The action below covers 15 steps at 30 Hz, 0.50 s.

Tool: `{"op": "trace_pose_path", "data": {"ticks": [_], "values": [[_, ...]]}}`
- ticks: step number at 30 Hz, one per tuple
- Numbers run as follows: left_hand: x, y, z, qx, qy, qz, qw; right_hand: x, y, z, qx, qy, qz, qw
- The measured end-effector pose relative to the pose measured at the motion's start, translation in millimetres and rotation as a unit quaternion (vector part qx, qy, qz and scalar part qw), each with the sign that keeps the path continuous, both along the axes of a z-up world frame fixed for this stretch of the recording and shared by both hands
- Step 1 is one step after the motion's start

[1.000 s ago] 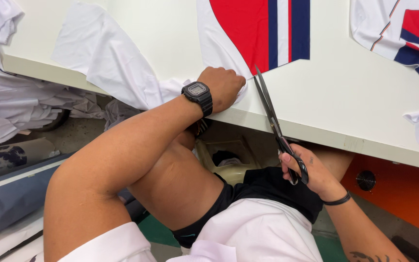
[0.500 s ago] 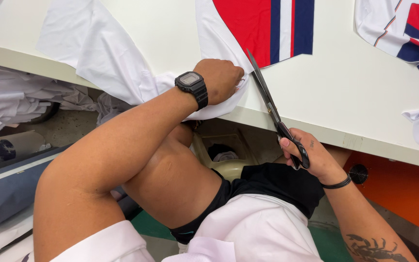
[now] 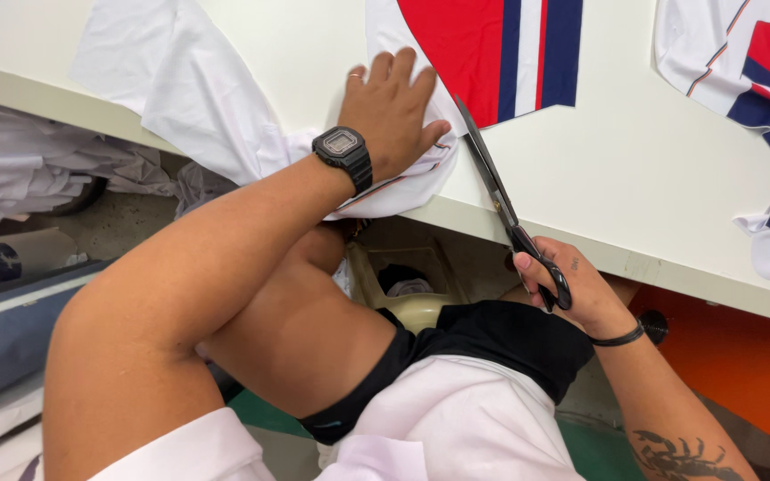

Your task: The person uses large shears to cut a white fabric piece with red and blue stripes laid on a white table. They hold the fabric with one hand and cut along the edges, separating sections of the material.

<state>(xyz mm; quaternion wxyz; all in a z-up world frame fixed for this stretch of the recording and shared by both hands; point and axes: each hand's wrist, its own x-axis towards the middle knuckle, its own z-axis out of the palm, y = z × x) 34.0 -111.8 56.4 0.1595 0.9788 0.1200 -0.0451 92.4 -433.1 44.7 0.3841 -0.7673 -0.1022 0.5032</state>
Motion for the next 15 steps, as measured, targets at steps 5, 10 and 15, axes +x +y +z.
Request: {"op": "trace_pose_path", "data": {"ticks": [5, 10, 15], "values": [[-6.1, -15.6, -27.8, 0.02, 0.045, 0.1, 0.994, 2.8, 1.6, 2.3, 0.004, 0.007, 0.014, 1.0], [-2.9, -37.6, -56.1, 0.007, -0.001, 0.193, 0.981, 5.6, 3.8, 7.0, -0.002, -0.021, 0.036, 0.999], [-6.7, -43.2, -69.5, 0.004, 0.001, 0.21, 0.978, 4.7, 2.7, 11.5, -0.034, -0.052, 0.049, 0.997]]}}
